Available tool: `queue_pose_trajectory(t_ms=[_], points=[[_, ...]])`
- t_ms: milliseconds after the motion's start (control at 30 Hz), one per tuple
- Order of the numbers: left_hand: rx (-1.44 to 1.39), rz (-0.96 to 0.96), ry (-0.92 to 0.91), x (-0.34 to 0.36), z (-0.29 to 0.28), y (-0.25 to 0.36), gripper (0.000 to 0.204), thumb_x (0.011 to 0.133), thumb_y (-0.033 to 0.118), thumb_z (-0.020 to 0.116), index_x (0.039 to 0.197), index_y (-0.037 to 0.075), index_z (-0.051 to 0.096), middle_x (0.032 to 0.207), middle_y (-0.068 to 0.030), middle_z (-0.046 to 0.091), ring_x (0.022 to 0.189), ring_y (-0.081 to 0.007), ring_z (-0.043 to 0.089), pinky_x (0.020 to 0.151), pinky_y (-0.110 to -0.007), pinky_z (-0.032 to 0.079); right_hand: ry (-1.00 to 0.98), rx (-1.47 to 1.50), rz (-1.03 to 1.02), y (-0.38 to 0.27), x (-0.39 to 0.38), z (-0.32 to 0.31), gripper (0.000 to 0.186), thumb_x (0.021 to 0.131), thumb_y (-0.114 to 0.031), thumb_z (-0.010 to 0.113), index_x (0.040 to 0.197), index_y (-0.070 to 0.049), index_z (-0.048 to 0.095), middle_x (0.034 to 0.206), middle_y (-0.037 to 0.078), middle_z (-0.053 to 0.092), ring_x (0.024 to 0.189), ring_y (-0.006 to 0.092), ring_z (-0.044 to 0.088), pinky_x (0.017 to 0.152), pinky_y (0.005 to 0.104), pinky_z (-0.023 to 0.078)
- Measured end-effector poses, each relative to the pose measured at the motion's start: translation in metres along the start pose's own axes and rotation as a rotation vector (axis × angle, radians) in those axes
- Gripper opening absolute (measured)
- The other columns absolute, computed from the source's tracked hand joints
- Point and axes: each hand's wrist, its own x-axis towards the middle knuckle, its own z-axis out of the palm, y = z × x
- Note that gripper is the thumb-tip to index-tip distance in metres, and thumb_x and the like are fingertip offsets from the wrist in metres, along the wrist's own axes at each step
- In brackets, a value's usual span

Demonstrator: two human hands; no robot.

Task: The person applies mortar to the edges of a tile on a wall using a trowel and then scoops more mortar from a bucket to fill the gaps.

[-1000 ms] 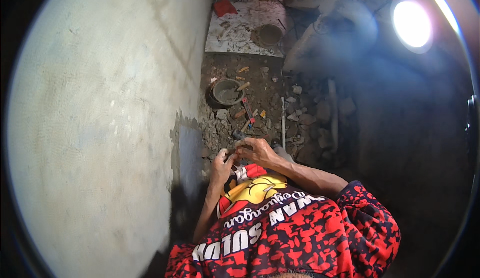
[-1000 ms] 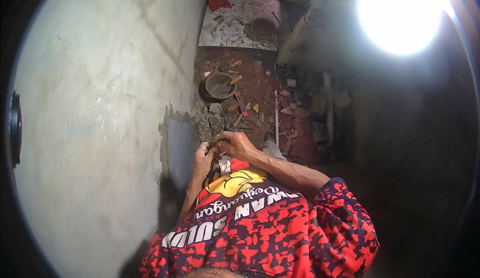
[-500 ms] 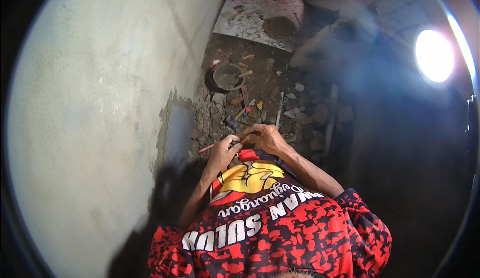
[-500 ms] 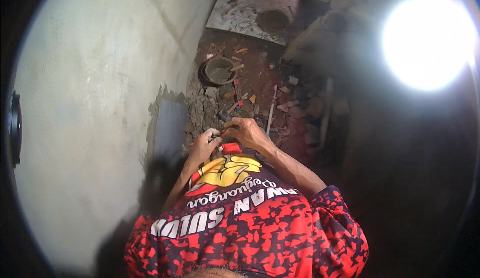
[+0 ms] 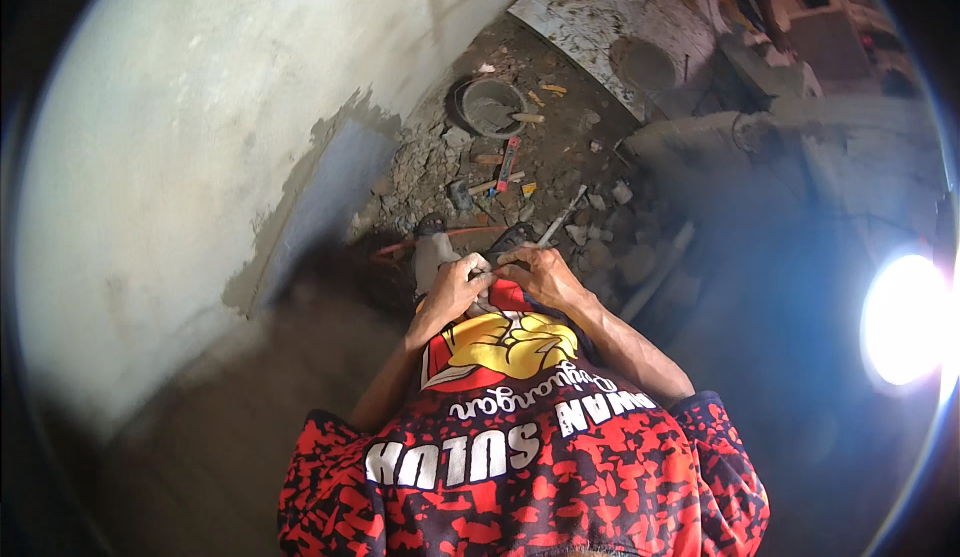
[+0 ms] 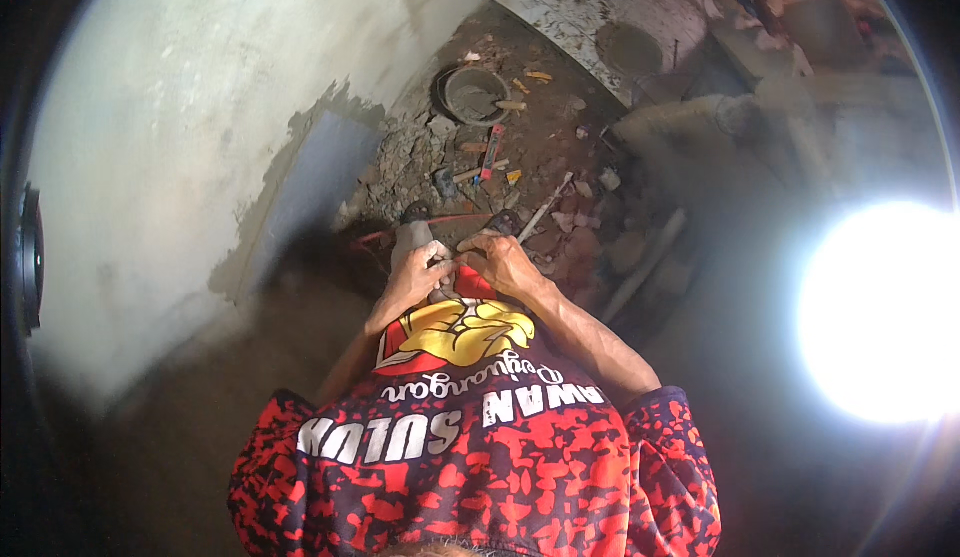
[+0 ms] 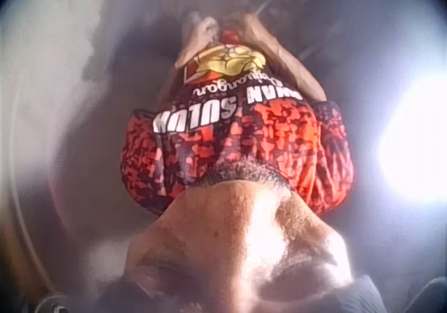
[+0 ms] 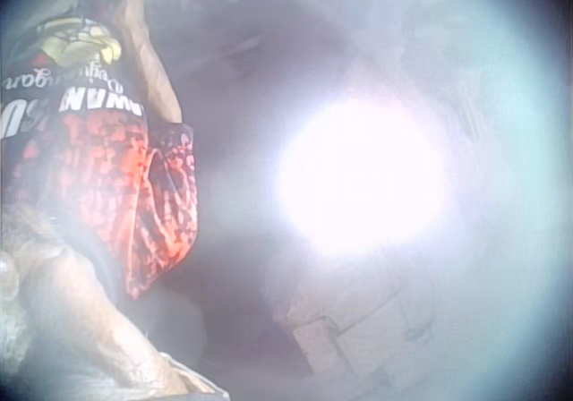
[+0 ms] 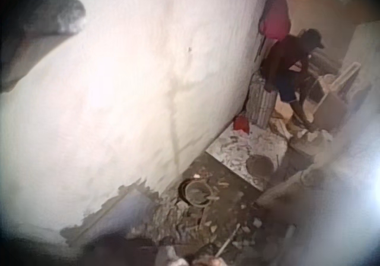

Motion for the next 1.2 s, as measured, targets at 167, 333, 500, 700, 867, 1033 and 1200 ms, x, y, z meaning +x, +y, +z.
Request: queue_pose_trajectory(t_ms=[167, 333, 500, 700, 867, 1033, 1200], points=[[-0.209, -0.089, 0.036, -0.002, 0.023, 0.000, 0.015, 0.088, 0.013, 0.061, 0.094, -0.001, 0.059, 0.068, -0.0045, 0.061, 0.059, -0.0094, 0.056, 0.053, -0.028, 0.047, -0.149, -0.020, 0.035, 0.002, 0.007, -0.019, 0.020, 0.079, -0.008, 0.064, 0.097, 0.001, 0.067, 0.089, 0.017, 0.067, 0.082, 0.0319, 0.066, 0.074, 0.0386, 0.052], [-0.248, -0.113, -0.061, 0.008, 0.019, 0.000, 0.014, 0.089, 0.011, 0.062, 0.094, -0.001, 0.060, 0.068, -0.0028, 0.059, 0.062, -0.0087, 0.054, 0.055, -0.026, 0.046, -0.181, -0.019, -0.021, 0.006, 0.013, -0.024, 0.017, 0.080, -0.008, 0.066, 0.095, 0.002, 0.066, 0.085, 0.015, 0.067, 0.079, 0.0243, 0.067, 0.070, 0.0340, 0.052], [-0.148, -0.056, -0.158, 0.027, -0.003, 0.007, 0.017, 0.088, 0.016, 0.063, 0.096, 0.001, 0.062, 0.069, -0.0022, 0.060, 0.062, -0.0083, 0.055, 0.054, -0.026, 0.045, -0.055, 0.205, 0.451, -0.025, 0.020, -0.030, 0.015, 0.084, -0.009, 0.066, 0.097, 0.000, 0.066, 0.084, 0.009, 0.071, 0.076, 0.0132, 0.067, 0.067, 0.0265, 0.052], [-0.131, 0.079, -0.226, 0.035, -0.040, 0.002, 0.022, 0.089, 0.022, 0.062, 0.099, 0.002, 0.063, 0.071, -0.0049, 0.063, 0.061, -0.0128, 0.060, 0.055, -0.029, 0.048, 0.052, 0.227, 0.387, -0.006, 0.030, -0.002, 0.020, 0.085, -0.013, 0.066, 0.100, 0.001, 0.065, 0.083, 0.009, 0.071, 0.075, 0.0127, 0.067, 0.066, 0.0278, 0.053], [-0.109, -0.065, -0.261, 0.031, -0.071, 0.016, 0.022, 0.091, 0.022, 0.058, 0.101, 0.003, 0.062, 0.072, -0.0061, 0.063, 0.061, -0.0117, 0.061, 0.051, -0.028, 0.049, -0.013, 0.134, 0.307, -0.020, 0.054, 0.009, 0.022, 0.084, -0.013, 0.065, 0.101, 0.001, 0.066, 0.083, 0.012, 0.070, 0.074, 0.0167, 0.068, 0.066, 0.0302, 0.054], [0.013, 0.214, -0.071, 0.040, -0.077, -0.010, 0.021, 0.093, 0.019, 0.058, 0.098, -0.001, 0.063, 0.073, -0.0074, 0.063, 0.062, -0.0104, 0.058, 0.055, -0.027, 0.045, -0.073, -0.076, 0.075, -0.031, 0.076, 0.011, 0.023, 0.084, -0.014, 0.061, 0.103, -0.002, 0.065, 0.085, 0.019, 0.068, 0.080, 0.0300, 0.069, 0.070, 0.0365, 0.054], [-0.011, 0.073, -0.166, 0.048, -0.076, -0.032, 0.017, 0.092, 0.014, 0.056, 0.094, -0.002, 0.061, 0.073, -0.0097, 0.062, 0.068, -0.0159, 0.062, 0.062, -0.032, 0.048, -0.039, -0.138, 0.130, -0.010, 0.067, 0.009, 0.025, 0.085, -0.018, 0.062, 0.105, -0.003, 0.064, 0.091, 0.018, 0.068, 0.086, 0.0321, 0.067, 0.074, 0.0389, 0.051]])
